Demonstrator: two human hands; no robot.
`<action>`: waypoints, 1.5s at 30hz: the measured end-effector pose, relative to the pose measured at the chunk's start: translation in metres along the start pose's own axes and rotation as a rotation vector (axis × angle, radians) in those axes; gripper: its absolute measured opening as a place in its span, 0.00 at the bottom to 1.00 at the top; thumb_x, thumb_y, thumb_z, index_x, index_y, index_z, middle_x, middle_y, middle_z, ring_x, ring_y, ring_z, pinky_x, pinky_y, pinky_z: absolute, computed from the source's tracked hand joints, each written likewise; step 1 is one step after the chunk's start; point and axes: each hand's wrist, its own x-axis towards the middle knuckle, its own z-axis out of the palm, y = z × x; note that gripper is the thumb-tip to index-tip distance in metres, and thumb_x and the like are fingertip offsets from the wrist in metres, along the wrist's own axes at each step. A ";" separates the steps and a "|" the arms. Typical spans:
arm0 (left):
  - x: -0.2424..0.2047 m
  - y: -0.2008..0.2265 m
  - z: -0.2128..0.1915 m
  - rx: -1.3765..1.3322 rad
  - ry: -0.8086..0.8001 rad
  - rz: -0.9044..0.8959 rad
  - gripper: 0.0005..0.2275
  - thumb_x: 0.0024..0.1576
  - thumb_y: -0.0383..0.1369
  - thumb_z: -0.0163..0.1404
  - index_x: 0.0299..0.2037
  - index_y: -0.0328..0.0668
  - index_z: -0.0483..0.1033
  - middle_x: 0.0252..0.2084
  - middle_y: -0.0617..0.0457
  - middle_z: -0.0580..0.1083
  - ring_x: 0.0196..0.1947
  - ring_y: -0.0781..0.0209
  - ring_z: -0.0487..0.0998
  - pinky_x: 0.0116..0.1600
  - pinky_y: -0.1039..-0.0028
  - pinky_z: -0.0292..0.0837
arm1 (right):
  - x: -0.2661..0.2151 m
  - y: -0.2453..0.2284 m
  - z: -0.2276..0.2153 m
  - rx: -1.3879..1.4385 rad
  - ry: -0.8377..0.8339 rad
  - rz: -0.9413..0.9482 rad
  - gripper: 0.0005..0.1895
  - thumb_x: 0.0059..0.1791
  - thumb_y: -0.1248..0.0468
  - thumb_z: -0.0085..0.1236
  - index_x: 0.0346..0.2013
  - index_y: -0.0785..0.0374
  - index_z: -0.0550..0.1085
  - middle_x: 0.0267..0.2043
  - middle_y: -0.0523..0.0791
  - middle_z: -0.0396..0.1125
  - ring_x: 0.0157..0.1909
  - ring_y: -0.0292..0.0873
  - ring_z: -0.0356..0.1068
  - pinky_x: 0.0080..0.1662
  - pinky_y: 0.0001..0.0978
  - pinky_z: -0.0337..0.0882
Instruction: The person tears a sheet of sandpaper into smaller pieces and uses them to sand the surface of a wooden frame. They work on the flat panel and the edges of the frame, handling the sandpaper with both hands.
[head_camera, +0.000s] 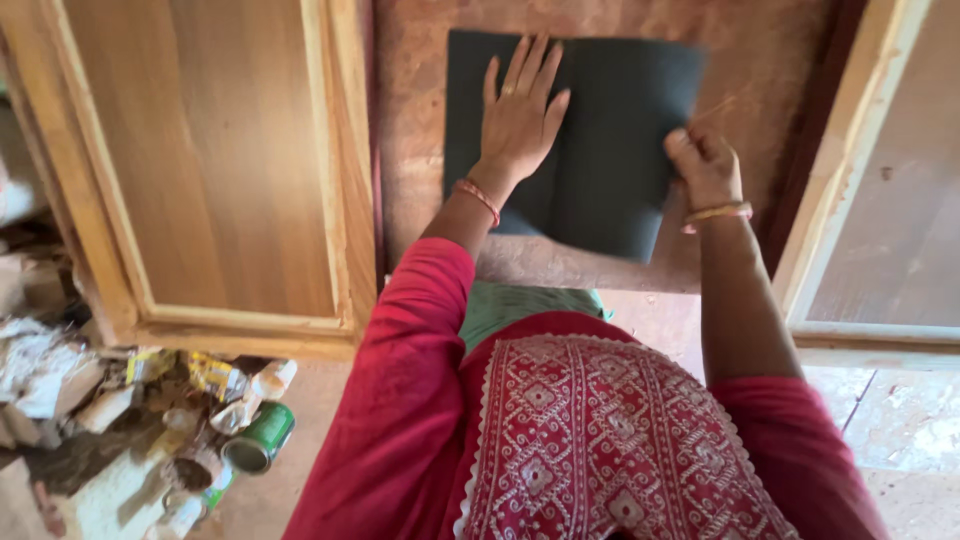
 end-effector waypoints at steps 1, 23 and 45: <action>-0.004 -0.004 -0.002 -0.046 0.013 0.001 0.26 0.70 0.42 0.45 0.77 0.44 0.55 0.80 0.48 0.49 0.81 0.52 0.46 0.80 0.49 0.40 | -0.005 0.006 0.007 0.080 -0.069 -0.107 0.10 0.54 0.63 0.68 0.37 0.64 0.74 0.26 0.37 0.61 0.25 0.32 0.58 0.27 0.26 0.58; -0.046 0.004 -0.013 0.055 -0.077 -0.019 0.31 0.62 0.47 0.54 0.73 0.43 0.59 0.78 0.47 0.49 0.79 0.51 0.46 0.78 0.49 0.40 | 0.020 0.031 0.023 0.106 0.186 -0.359 0.22 0.50 0.71 0.71 0.22 0.58 0.64 0.23 0.33 0.53 0.26 0.29 0.49 0.29 0.26 0.52; -0.057 -0.005 -0.018 0.089 0.065 0.089 0.25 0.66 0.41 0.51 0.72 0.45 0.62 0.78 0.48 0.52 0.79 0.51 0.49 0.78 0.49 0.41 | -0.028 -0.003 0.037 0.177 -0.110 -0.080 0.06 0.50 0.63 0.65 0.30 0.56 0.75 0.27 0.34 0.67 0.26 0.29 0.65 0.28 0.24 0.66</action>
